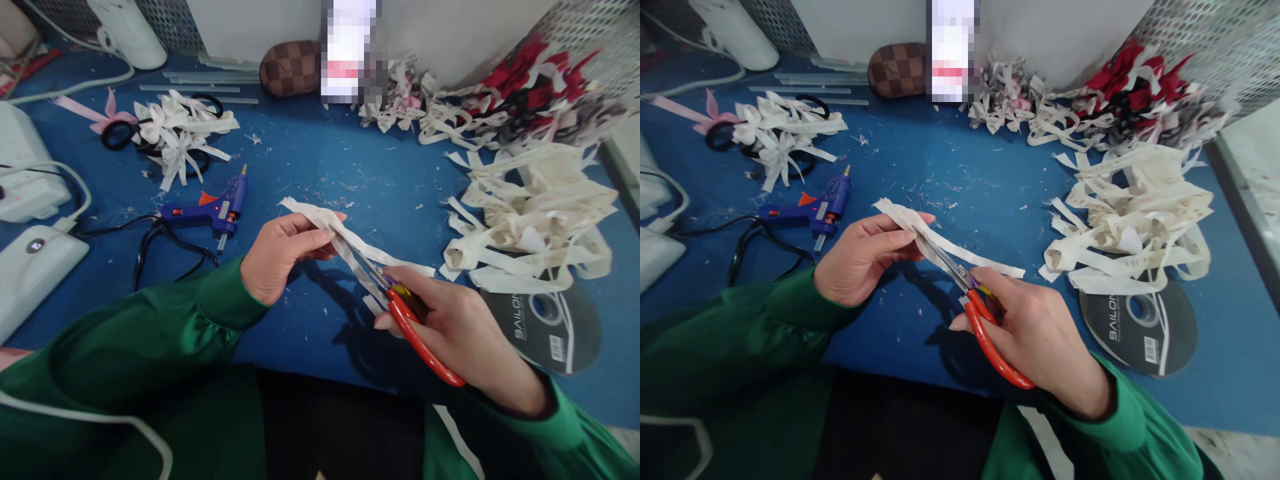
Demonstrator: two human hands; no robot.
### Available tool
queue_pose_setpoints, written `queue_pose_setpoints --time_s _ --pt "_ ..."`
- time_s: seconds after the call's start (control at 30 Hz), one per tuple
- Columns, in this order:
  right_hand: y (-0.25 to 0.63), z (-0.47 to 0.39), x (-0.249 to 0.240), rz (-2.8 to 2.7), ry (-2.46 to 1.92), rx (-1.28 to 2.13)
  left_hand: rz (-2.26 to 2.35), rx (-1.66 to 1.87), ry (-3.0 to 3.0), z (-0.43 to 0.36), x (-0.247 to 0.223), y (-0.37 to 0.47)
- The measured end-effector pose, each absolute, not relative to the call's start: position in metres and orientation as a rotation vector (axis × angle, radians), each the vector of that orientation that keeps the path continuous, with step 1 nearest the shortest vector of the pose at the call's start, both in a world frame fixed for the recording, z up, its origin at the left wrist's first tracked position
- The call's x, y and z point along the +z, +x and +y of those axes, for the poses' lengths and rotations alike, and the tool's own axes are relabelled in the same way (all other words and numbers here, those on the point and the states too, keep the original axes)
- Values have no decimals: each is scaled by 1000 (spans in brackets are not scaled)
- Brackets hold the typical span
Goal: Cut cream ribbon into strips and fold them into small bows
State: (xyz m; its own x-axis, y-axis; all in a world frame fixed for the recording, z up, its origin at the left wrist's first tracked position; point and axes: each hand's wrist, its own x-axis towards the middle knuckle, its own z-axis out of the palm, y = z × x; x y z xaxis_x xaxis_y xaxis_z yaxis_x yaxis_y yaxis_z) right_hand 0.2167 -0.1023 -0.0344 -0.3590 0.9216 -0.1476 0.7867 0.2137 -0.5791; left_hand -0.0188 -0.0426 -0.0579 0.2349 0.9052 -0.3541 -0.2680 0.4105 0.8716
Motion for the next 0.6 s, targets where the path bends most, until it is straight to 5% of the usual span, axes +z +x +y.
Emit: queue_pose_setpoints --time_s 0.6 --pt "214 -102 -33 -2307 -1618 775 1052 1034 796 -42 -61 -16"
